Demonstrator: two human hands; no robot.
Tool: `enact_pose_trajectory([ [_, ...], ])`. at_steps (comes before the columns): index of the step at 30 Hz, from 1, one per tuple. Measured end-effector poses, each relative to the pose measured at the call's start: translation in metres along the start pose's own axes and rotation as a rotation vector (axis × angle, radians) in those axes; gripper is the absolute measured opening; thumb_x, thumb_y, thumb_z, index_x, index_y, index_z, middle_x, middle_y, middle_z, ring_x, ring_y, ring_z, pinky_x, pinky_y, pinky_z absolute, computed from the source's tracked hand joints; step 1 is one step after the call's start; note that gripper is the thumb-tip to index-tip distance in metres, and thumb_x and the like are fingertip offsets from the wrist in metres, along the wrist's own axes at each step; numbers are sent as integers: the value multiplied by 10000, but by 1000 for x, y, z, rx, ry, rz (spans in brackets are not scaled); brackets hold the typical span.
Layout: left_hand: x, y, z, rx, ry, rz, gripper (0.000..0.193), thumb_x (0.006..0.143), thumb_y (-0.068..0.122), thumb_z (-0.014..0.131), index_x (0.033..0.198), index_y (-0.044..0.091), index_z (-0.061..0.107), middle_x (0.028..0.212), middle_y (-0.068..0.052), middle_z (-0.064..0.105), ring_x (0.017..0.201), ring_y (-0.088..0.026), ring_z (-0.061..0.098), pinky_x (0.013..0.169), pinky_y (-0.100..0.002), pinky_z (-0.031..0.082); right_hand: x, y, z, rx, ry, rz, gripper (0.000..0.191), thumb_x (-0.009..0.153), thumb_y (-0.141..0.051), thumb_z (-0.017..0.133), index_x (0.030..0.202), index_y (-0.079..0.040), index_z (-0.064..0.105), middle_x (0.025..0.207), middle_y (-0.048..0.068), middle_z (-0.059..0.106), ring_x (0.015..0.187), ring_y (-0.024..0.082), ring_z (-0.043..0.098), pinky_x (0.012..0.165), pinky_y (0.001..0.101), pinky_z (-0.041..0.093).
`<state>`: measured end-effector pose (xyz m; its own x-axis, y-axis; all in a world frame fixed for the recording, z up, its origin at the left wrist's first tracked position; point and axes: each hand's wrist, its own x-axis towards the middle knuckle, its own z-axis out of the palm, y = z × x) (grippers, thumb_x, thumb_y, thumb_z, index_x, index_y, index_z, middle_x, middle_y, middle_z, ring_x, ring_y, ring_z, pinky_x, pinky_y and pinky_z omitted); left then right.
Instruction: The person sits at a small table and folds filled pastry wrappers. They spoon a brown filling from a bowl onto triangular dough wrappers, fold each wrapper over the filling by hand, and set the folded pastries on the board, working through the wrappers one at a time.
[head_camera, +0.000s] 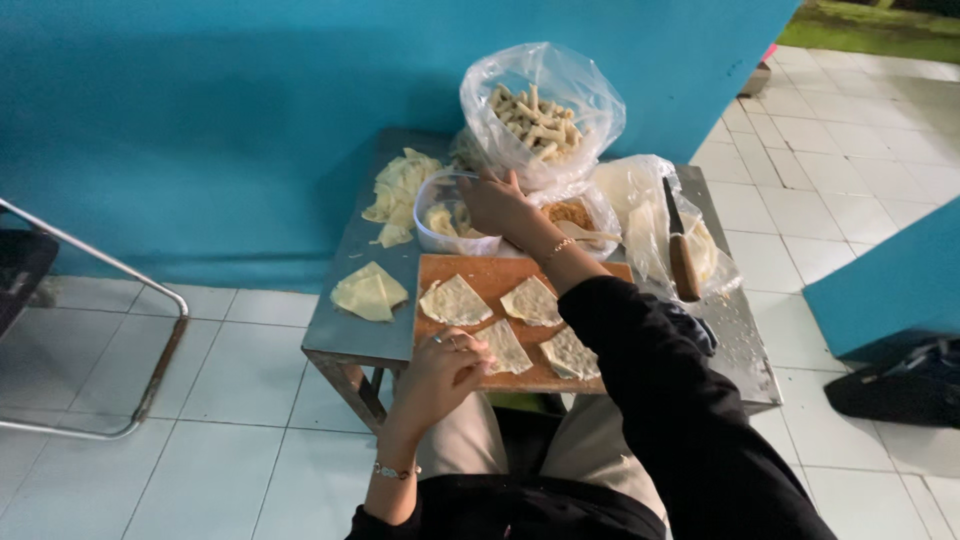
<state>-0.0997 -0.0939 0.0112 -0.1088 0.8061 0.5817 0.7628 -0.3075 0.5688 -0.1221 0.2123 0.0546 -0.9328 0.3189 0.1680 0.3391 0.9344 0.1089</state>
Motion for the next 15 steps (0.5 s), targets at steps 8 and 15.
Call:
enact_pose_trajectory([
  [8, -2, 3, 1, 7, 2, -12, 150, 892, 199, 734, 829, 66, 764, 1010, -13, 760, 1041, -254, 664, 879, -436, 479, 30, -18, 12, -61, -174, 28, 486, 848, -198, 612, 1329, -147, 567, 1281, 120, 611, 1282, 332, 475, 1009, 736, 274],
  [15, -2, 2, 5, 24, 39, -6, 159, 910, 198, 726, 823, 71, 768, 1019, -14, 757, 1050, -249, 662, 933, -445, 461, 37, -23, 15, -76, -278, 87, 626, 756, -40, 646, 1363, 4, 501, 1285, 137, 644, 1371, 349, 465, 1032, 750, 262],
])
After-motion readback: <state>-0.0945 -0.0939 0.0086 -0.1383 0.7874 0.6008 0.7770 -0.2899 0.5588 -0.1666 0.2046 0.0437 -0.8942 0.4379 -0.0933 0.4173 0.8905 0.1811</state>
